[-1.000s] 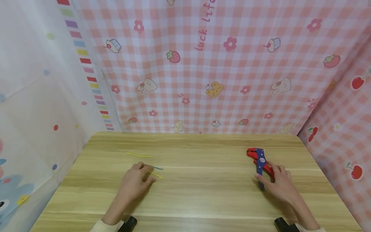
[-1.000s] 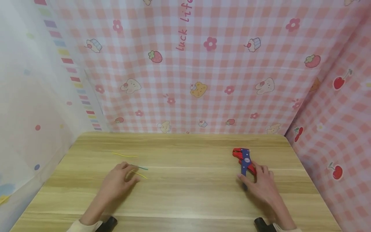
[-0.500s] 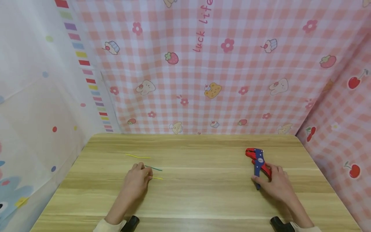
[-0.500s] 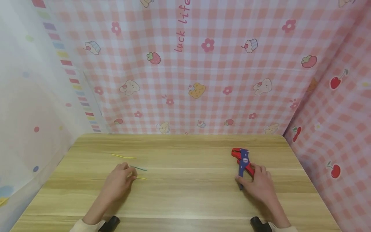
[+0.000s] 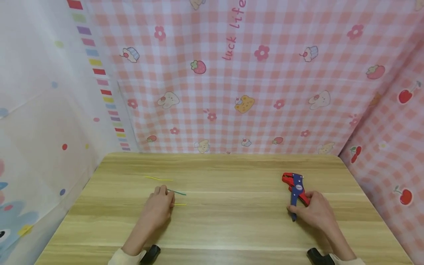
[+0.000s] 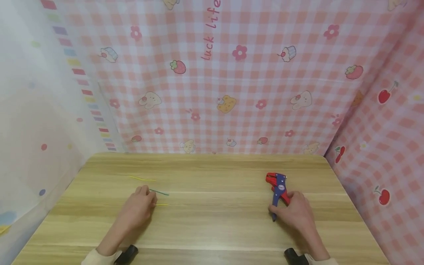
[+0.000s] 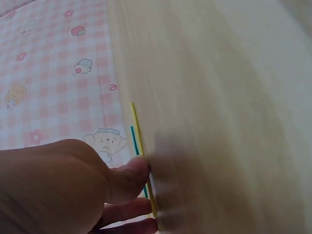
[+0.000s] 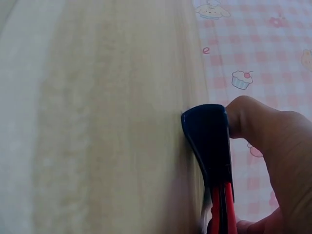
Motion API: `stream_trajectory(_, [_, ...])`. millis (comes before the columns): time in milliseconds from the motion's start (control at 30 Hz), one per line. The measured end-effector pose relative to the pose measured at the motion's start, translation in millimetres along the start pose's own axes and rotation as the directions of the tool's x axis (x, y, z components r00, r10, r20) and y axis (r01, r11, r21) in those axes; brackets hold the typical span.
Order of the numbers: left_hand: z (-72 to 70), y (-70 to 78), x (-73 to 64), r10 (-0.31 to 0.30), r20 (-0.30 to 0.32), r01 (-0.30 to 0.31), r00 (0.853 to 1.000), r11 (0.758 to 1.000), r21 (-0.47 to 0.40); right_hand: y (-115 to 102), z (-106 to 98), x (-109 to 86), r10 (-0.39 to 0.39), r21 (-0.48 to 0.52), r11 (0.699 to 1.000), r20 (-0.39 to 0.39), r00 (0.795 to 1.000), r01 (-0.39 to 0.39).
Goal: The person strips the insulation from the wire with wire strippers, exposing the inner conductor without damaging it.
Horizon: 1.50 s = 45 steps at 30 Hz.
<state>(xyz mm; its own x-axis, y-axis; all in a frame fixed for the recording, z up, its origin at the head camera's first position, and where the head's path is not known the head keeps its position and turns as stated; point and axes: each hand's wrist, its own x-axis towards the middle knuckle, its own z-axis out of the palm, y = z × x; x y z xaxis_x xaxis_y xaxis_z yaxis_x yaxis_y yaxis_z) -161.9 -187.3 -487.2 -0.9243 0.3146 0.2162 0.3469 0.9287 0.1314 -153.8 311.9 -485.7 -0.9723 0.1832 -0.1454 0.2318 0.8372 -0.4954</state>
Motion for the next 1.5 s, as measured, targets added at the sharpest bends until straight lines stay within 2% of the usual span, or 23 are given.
stream_trajectory(167, [-0.6,1.0,0.9,0.026,-0.011,-0.026,1.0,0.999,0.021,-1.7,-0.8,0.8,0.019,-0.031,0.999,0.027,0.999,-0.018])
stream_trajectory(333, [-1.4,0.7,1.8,0.023,0.013,-0.024,1.0,0.999,0.026,-4.1,-0.8,2.3,0.004,-0.082,0.997,0.05,0.999,0.0])
stream_trajectory(567, [-1.7,-1.2,2.2,0.014,0.067,-0.014,0.998,1.0,0.009,-8.6,1.9,1.4,0.048,-0.083,0.996,0.041,0.998,-0.044])
stream_trajectory(833, [-1.2,-2.1,4.5,0.004,0.068,-0.004,0.998,1.0,-0.009,-4.8,-0.5,0.7,0.078,-0.068,0.995,0.018,0.997,-0.076])
stream_trajectory(1067, [-4.0,-6.3,4.5,-0.022,0.085,0.028,0.996,0.997,-0.068,3.1,4.8,-2.5,0.06,0.074,0.996,-0.032,0.998,-0.057])
stream_trajectory(1233, [-6.7,-6.1,3.6,-0.018,0.05,0.024,0.999,0.993,-0.112,6.4,8.1,-3.7,0.025,0.205,0.979,-0.066,0.997,-0.011])
stream_trajectory(1367, [-6.5,-4.1,2.6,-0.02,0.029,0.024,0.999,0.987,-0.158,7.1,7.4,-4.2,0.036,0.279,0.96,-0.043,0.998,-0.022])
stream_trajectory(1500, [-4.8,-0.6,3.0,-0.035,0.038,0.042,0.999,0.977,-0.21,5.6,6.5,-5.8,0.035,0.334,0.942,-0.008,0.999,-0.031])
